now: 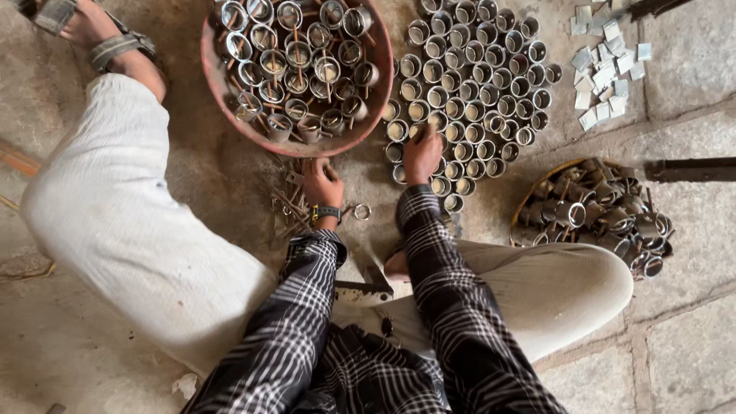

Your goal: The person sits on the floor and repeatedly picks up small metal rings and rods from a bowl. They insert the rods into the rings and place the assembled units onto the floor in a growing pile.

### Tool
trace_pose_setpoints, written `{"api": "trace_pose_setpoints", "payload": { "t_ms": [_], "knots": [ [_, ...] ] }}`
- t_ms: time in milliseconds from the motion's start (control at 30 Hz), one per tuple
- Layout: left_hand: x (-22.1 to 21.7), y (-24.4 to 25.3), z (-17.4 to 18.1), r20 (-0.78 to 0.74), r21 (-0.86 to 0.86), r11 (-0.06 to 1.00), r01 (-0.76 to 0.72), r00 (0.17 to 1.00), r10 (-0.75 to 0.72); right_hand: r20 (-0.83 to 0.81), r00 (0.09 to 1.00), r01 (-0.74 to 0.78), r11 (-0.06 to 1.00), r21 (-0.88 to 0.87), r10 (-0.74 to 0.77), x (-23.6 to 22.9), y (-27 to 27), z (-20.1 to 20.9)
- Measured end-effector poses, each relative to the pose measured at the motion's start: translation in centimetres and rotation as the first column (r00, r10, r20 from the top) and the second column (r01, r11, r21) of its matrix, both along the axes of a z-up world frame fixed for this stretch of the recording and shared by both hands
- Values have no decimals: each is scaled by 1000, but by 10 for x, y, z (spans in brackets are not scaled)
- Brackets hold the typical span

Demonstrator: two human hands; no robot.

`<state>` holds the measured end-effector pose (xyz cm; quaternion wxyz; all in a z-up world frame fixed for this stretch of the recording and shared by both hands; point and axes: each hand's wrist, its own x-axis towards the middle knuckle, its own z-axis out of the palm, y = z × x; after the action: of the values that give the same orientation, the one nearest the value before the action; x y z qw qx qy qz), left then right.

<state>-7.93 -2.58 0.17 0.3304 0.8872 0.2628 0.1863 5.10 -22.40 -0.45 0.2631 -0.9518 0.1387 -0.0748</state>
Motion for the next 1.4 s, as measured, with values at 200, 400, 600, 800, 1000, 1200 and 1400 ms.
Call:
{"api": "trace_pose_setpoints", "payload": {
  "t_ms": [200, 400, 600, 800, 1000, 1200, 1400],
  "knots": [
    [-19, -20, -19, -243, -124, 983, 132, 957, -159, -163, 974, 147, 986, -76, -158, -72, 12, 5],
    [-11, -37, -12, -132, -229, 893, 389, 896, -424, -386, 923, -39, 995, -92, 0, -102, 26, 37],
    [15, -31, -8, -34, -278, 742, 610, 766, -642, -394, 796, -417, 888, 192, 459, -77, 15, 66],
    [52, -7, 0, 33, -351, 675, 649, 729, -683, -406, 624, -141, 607, 782, 668, -40, 2, 92],
    [80, 43, 61, 62, -123, 841, 526, 850, -523, -149, 881, 261, -197, 945, 450, -69, 39, 54],
    [76, 73, 92, 202, -231, 903, 363, 925, -320, -452, 454, -891, 387, -238, 768, -141, 72, -27],
    [84, 68, 112, 475, -446, 738, 507, 833, -285, -524, 323, -945, 235, -229, 788, -144, 96, -36]
  ]
}}
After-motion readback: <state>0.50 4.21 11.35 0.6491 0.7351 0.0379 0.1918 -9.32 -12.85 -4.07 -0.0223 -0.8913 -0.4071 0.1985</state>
